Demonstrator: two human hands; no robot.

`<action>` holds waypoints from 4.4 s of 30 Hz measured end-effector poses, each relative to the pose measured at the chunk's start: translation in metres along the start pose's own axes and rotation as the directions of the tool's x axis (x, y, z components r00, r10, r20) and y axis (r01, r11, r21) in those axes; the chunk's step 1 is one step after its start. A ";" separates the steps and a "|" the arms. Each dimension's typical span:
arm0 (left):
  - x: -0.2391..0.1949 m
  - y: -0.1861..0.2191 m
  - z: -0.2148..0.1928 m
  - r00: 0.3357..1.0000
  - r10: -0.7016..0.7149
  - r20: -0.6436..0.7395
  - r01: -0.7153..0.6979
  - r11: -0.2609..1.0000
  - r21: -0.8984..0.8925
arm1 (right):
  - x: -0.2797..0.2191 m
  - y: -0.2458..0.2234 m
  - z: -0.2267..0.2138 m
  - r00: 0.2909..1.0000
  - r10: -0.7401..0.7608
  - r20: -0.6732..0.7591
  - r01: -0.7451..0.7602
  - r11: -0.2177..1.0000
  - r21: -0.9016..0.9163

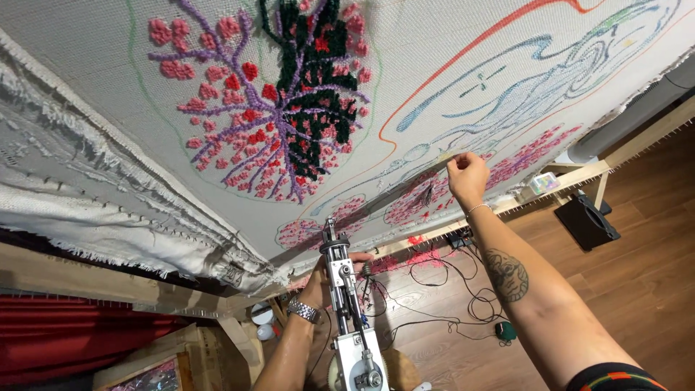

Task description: Threading a tufting gun and using it to apply yarn to a rug canvas on a wooden frame.

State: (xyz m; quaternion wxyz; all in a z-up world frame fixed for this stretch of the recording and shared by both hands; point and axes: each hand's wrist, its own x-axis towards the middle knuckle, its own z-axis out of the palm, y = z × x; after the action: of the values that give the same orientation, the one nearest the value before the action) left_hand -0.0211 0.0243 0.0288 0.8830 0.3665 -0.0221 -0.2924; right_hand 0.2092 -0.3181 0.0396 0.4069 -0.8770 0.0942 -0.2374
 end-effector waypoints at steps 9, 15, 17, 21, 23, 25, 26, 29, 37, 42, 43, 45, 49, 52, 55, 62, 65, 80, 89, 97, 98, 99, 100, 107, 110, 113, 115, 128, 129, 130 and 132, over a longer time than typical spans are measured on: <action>0.010 0.000 0.005 0.991 0.102 -0.085 -0.080 0.969 0.233 | -0.016 -0.018 -0.026 0.986 -0.066 -0.151 0.116 0.926 0.359; 0.029 -0.016 0.002 0.995 0.041 0.093 -0.038 0.999 -0.035 | -0.070 -0.116 -0.057 0.811 -0.356 0.464 0.025 0.813 0.581; 0.031 -0.017 0.006 0.992 0.031 0.124 -0.020 0.996 -0.089 | -0.094 -0.161 -0.072 0.699 -0.387 0.601 -0.025 0.827 0.562; 0.040 -0.034 -0.004 0.988 0.085 0.129 -0.099 0.989 0.106 | -0.118 -0.190 -0.081 0.479 -0.659 0.580 0.342 0.749 0.568; 0.039 -0.038 -0.002 0.989 0.101 0.109 -0.116 0.982 0.146 | -0.121 -0.187 -0.077 0.490 -0.660 0.570 0.389 0.750 0.535; 0.039 -0.037 0.004 0.989 0.117 0.092 -0.133 0.973 0.188 | -0.124 -0.189 -0.076 0.500 -0.663 0.558 0.436 0.749 0.499; 0.037 -0.035 0.010 0.988 0.126 0.094 -0.145 0.964 0.224 | -0.127 -0.193 -0.077 0.535 -0.551 0.641 0.327 0.834 0.444; 0.039 -0.037 0.009 0.985 0.113 0.127 -0.135 0.975 0.176 | -0.130 -0.188 -0.075 0.537 -0.474 0.698 0.193 0.874 0.445; 0.033 -0.044 0.004 0.987 0.028 0.158 -0.002 0.987 -0.160 | -0.137 -0.195 -0.085 0.485 -0.635 0.601 0.346 0.771 0.535; 0.021 -0.040 0.013 0.970 0.183 0.159 -0.208 0.965 0.158 | -0.141 -0.200 -0.090 0.502 -0.497 0.708 0.173 0.860 0.481; 0.021 -0.041 0.011 0.970 0.183 0.158 -0.207 0.965 0.159 | -0.141 -0.199 -0.090 0.502 -0.497 0.708 0.173 0.859 0.481; 0.021 -0.043 0.008 0.950 0.249 0.191 -0.291 0.926 0.240 | -0.141 -0.199 -0.090 0.497 -0.508 0.704 0.185 0.854 0.486; 0.020 -0.045 0.005 0.956 0.235 0.178 -0.276 0.923 0.267 | -0.142 -0.202 -0.093 0.497 -0.507 0.704 0.184 0.855 0.485; 0.016 -0.039 0.013 0.957 0.233 0.170 -0.279 0.900 0.336 | -0.142 -0.204 -0.095 0.518 -0.477 0.710 0.231 0.878 0.420; 0.021 -0.042 0.009 0.966 0.193 0.174 -0.234 0.936 0.263 | -0.141 -0.197 -0.090 0.514 -0.517 0.685 0.207 0.849 0.486; 0.034 -0.056 -0.011 0.986 0.011 0.167 0.019 0.984 -0.175 | -0.142 -0.200 -0.092 0.477 -0.513 0.714 0.112 0.841 0.530; 0.034 -0.054 -0.006 0.981 -0.007 0.194 0.055 0.969 -0.241 | -0.141 -0.198 -0.088 0.458 -0.508 0.730 0.054 0.835 0.548; 0.037 -0.065 -0.012 0.991 0.026 0.135 0.004 0.975 -0.221 | -0.138 -0.193 -0.092 0.375 -0.574 0.728 -0.192 0.720 0.667; 0.019 -0.045 0.012 0.975 0.123 0.187 -0.124 0.992 -0.009 | -0.139 -0.232 -0.134 0.262 -0.649 0.714 -0.034 0.734 0.679; 0.013 -0.038 0.028 0.964 0.188 0.189 -0.209 0.973 0.099 | -0.148 -0.237 -0.135 0.358 -0.501 0.788 -0.022 0.839 0.544; 0.016 -0.040 0.022 0.964 0.162 0.213 -0.160 0.987 -0.027 | -0.150 -0.237 -0.136 0.415 -0.556 0.720 0.052 0.805 0.592; 0.019 -0.043 0.016 0.961 0.140 0.239 -0.106 0.983 -0.151 | -0.152 -0.238 -0.138 0.463 -0.609 0.644 0.129 0.765 0.630; 0.019 -0.043 0.015 0.961 0.141 0.238 -0.106 0.983 -0.153 | -0.154 -0.237 -0.140 0.461 -0.608 0.646 0.128 0.766 0.630; 0.019 -0.037 0.004 0.989 0.108 0.103 -0.103 0.993 -0.056 | -0.171 -0.236 -0.150 0.642 -0.598 0.479 0.188 0.730 0.657; 0.022 -0.048 -0.020 0.992 0.099 0.081 -0.081 0.976 -0.201 | -0.173 -0.232 -0.152 0.650 -0.578 0.494 0.114 0.716 0.688; 0.030 -0.066 -0.057 0.992 0.123 0.012 -0.120 0.983 -0.141 | -0.174 -0.226 -0.155 0.613 -0.551 0.566 0.026 0.731 0.682; 0.028 -0.061 -0.055 0.989 0.147 -0.035 -0.148 0.988 -0.050 | -0.174 -0.222 -0.156 0.588 -0.537 0.606 0.000 0.748 0.663; 0.005 -0.033 -0.022 0.962 0.272 -0.028 -0.270 0.960 0.079 | -0.202 -0.208 -0.149 0.644 -0.617 0.453 0.239 0.725 0.646; 0.007 -0.033 -0.024 0.977 0.214 0.013 -0.209 0.963 -0.171 | -0.206 -0.207 -0.149 0.677 -0.631 0.379 0.337 0.723 0.603; 0.007 -0.035 -0.026 0.977 0.214 0.013 -0.209 0.963 -0.171 | -0.212 -0.210 -0.149 0.677 -0.631 0.379 0.337 0.723 0.603; 0.008 -0.039 -0.030 0.952 0.303 0.036 -0.303 0.953 0.005 | -0.223 -0.217 -0.151 0.775 -0.566 0.282 0.354 0.757 0.549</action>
State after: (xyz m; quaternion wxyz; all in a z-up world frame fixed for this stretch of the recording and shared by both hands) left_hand -0.0263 0.0175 -0.0199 0.9148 0.3584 -0.0952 -0.1600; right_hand -0.0655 -0.1983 0.2121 0.5422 -0.7774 -0.2827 -0.1475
